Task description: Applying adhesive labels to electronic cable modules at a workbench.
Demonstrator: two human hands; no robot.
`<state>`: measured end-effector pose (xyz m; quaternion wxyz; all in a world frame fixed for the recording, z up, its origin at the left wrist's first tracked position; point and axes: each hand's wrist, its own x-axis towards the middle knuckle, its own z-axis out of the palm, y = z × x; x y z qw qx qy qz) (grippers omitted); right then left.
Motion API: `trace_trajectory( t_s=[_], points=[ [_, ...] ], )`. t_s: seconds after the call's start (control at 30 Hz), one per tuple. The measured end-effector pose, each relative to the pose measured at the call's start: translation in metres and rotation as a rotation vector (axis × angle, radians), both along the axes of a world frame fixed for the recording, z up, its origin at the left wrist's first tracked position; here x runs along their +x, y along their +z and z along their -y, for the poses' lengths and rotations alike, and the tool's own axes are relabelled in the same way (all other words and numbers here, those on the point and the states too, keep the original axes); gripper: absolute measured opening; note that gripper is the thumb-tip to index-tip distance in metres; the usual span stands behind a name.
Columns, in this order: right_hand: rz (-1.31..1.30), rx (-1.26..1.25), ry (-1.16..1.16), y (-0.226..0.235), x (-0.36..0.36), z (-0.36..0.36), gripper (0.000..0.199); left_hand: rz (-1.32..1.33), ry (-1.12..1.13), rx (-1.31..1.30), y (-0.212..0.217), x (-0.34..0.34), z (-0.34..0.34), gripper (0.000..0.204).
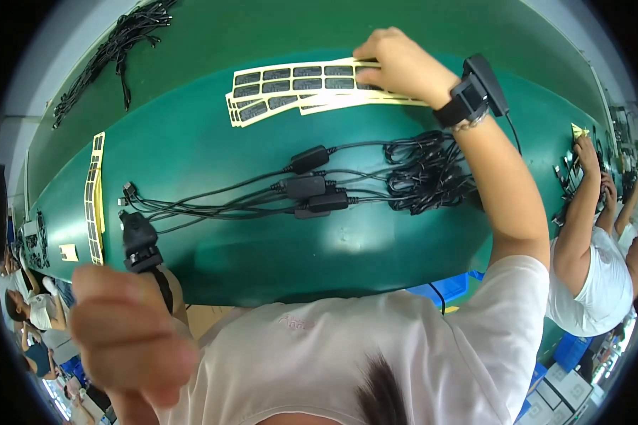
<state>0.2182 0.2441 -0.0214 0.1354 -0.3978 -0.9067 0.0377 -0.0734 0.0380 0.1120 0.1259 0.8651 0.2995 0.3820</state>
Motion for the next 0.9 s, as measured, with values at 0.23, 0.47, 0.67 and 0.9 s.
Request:
trace_trajectory(
  t_s=[0.23,0.47,0.67,0.9],
  points=[
    [-0.083,-0.324,-0.189,0.001,-0.013,0.003,0.031,0.087,0.226,0.175,-0.065,0.005,-0.101,0.023],
    [-0.056,-0.347,-0.099,0.004,-0.003,-0.003,0.038,-0.286,0.413,-0.067,-0.152,0.036,-0.165,0.043],
    [-0.129,-0.079,-0.044,0.008,-0.004,0.005,0.041,-0.254,0.337,-0.063,-0.164,0.047,-0.165,0.045],
    [-0.171,-0.339,-0.154,-0.012,0.008,0.009,0.037,-0.365,0.379,-0.457,-0.154,0.048,-0.172,0.039]
  ],
)
